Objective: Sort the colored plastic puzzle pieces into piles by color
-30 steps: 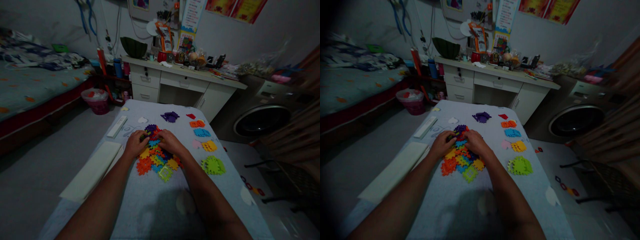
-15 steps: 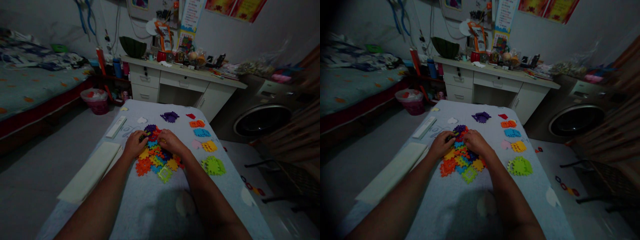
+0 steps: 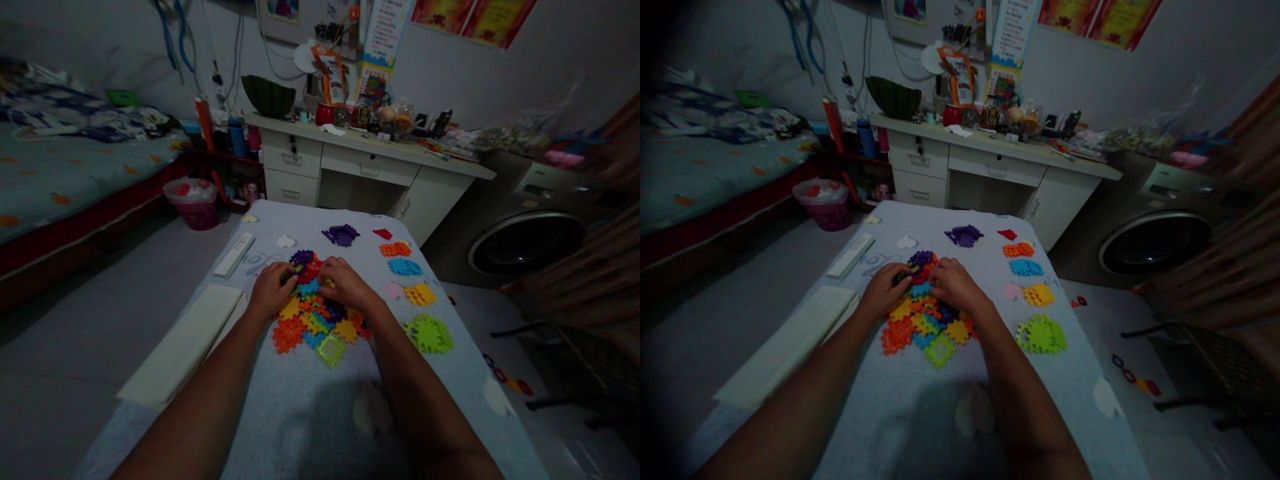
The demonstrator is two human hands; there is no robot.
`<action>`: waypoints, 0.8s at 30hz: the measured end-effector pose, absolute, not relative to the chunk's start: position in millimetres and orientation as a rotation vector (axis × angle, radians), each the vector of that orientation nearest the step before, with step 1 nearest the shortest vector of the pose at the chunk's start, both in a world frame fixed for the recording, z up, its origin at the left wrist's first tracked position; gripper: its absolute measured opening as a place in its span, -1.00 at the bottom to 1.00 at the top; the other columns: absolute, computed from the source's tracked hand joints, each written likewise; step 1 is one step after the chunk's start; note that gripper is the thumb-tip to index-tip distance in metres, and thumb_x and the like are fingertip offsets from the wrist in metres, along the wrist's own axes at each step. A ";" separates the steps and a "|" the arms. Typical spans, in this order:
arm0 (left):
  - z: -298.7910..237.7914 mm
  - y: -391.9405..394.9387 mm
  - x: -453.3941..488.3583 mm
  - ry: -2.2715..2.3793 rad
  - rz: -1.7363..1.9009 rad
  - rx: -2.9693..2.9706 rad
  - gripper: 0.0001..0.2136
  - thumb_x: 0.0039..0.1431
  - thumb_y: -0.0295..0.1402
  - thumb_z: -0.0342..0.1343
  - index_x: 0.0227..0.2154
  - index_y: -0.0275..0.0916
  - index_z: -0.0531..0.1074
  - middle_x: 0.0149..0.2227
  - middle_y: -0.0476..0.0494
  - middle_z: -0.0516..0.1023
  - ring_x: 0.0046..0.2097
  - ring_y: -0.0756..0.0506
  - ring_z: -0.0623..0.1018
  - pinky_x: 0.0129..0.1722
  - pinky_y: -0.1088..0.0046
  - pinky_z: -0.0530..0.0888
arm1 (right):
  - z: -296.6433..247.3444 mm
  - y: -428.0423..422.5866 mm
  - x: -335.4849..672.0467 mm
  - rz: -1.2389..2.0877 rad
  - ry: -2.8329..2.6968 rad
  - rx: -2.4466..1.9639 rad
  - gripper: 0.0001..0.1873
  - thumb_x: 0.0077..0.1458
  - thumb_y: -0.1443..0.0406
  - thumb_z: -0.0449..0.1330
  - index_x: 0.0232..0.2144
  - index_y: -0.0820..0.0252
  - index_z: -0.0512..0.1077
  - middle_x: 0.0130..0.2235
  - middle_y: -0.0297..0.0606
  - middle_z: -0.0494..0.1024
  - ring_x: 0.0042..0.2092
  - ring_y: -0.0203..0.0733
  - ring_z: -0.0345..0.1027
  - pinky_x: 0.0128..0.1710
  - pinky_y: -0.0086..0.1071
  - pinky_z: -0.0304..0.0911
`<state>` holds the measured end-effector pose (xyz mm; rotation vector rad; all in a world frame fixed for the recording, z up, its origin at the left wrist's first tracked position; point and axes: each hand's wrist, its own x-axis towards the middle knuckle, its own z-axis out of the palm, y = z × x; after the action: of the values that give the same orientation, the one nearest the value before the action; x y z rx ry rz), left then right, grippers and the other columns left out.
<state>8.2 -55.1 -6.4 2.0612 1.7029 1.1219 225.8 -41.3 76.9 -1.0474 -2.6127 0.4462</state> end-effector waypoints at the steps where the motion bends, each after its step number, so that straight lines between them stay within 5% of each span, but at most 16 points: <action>1: -6.6 -55.2 8.5 1.711 1.118 2.059 -0.78 0.15 -0.21 0.03 -0.24 -0.18 0.47 -0.13 -0.18 0.54 -0.04 -0.21 0.49 0.03 0.18 0.40 | 81.1 -42.0 229.0 0.464 -2.633 -1.036 -0.88 0.00 0.43 0.30 -0.37 0.19 0.45 -0.17 -0.20 0.38 -0.08 -0.12 0.21 -0.02 -0.26 0.12; 11: -11.1 -52.1 6.8 1.681 1.149 2.020 -0.77 0.10 -0.23 0.06 -0.24 -0.19 0.48 -0.13 -0.17 0.53 -0.01 -0.21 0.48 0.05 0.17 0.40 | 69.2 -39.6 232.7 0.557 -2.657 -1.104 -0.49 -0.10 0.28 0.42 -0.10 0.25 0.35 -0.05 -0.13 0.44 -0.03 -0.07 0.27 0.01 -0.20 0.16; 24: -5.5 -52.2 0.5 1.644 1.253 1.935 -0.78 0.16 -0.24 0.01 -0.23 -0.20 0.48 -0.01 -0.21 0.47 0.08 -0.19 0.46 0.16 0.21 0.35 | 82.3 -30.6 259.6 0.564 -2.594 -1.124 -0.46 -0.09 0.35 0.37 -0.01 0.22 0.38 -0.04 -0.13 0.40 0.02 -0.05 0.26 0.08 -0.16 0.18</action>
<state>0.5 -52.2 -5.5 1.9349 1.6443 1.2531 259.6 -30.6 82.3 -1.1240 -2.5945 0.5644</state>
